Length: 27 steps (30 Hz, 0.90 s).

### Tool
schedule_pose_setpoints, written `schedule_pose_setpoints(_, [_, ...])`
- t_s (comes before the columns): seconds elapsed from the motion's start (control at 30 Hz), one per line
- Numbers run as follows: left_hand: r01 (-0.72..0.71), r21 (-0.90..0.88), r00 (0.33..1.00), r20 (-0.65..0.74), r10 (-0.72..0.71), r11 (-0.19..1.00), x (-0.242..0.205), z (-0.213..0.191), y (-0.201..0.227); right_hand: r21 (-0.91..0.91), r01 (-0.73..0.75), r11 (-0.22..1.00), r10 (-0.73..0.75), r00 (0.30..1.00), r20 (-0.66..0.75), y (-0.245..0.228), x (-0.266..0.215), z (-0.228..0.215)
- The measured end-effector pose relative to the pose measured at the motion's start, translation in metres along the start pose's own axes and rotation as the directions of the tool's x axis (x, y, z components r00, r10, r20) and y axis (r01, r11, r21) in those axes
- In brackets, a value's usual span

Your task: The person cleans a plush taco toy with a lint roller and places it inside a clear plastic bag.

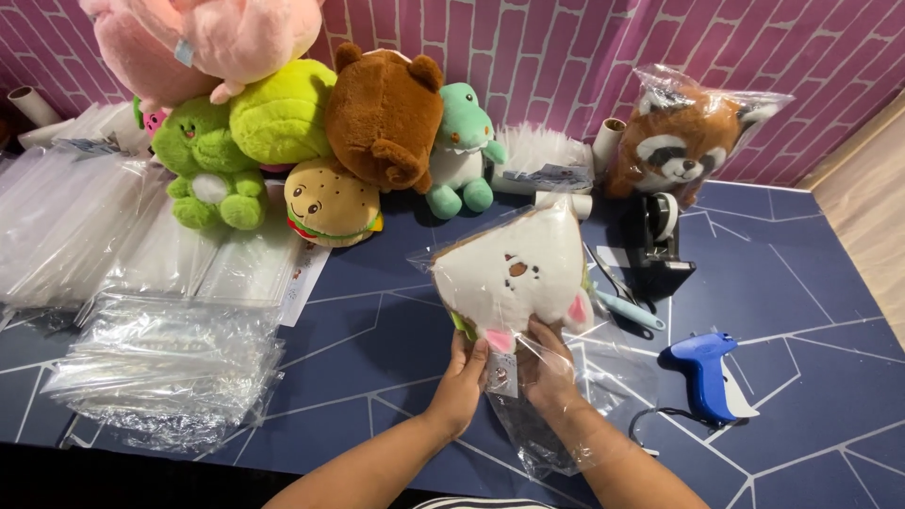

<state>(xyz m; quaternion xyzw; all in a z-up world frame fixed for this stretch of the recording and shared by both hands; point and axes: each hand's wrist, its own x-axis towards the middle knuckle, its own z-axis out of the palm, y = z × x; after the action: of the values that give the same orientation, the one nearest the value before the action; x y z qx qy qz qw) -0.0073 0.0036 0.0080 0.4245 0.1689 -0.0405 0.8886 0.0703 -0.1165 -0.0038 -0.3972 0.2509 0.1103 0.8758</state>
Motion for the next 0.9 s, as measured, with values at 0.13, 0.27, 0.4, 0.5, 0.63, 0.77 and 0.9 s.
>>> schedule_pose_setpoints(0.13, [-0.106,-0.063,0.994,0.002,0.106,0.992,0.008,-0.011,0.028,0.048,0.029,0.998,-0.031,0.999,0.043,-0.018,-0.027,0.012])
schedule_pose_setpoints(0.27, [-0.288,-0.141,0.955,-0.12,0.272,0.947,0.012,-0.033,0.094,-0.09,0.147,0.985,-0.127,0.972,0.197,-0.031,-0.02,0.004])
schedule_pose_setpoints(0.4, [-0.109,0.183,0.994,0.028,0.106,0.977,0.01,-0.068,0.127,-0.345,0.288,0.893,-0.134,0.903,0.409,-0.032,0.009,-0.009])
schedule_pose_setpoints(0.5, [-0.07,0.283,0.995,0.084,0.048,0.957,0.055,-0.108,0.091,-0.389,0.241,0.889,-0.049,0.895,0.443,-0.007,0.039,-0.034])
schedule_pose_setpoints(0.63, [0.006,0.336,0.999,0.04,-0.021,0.942,0.041,-0.102,0.098,-0.449,0.153,0.88,0.057,0.905,0.422,0.0,0.045,-0.04])
schedule_pose_setpoints(0.77, [0.01,0.356,0.989,0.133,-0.061,0.935,0.04,-0.117,0.1,-0.588,0.08,0.805,0.214,0.885,0.413,-0.009,0.039,-0.035])
schedule_pose_setpoints(0.9, [0.045,0.395,0.995,0.06,-0.074,0.917,0.033,-0.114,0.109,-0.695,0.037,0.718,0.322,0.868,0.379,-0.041,-0.036,0.021])
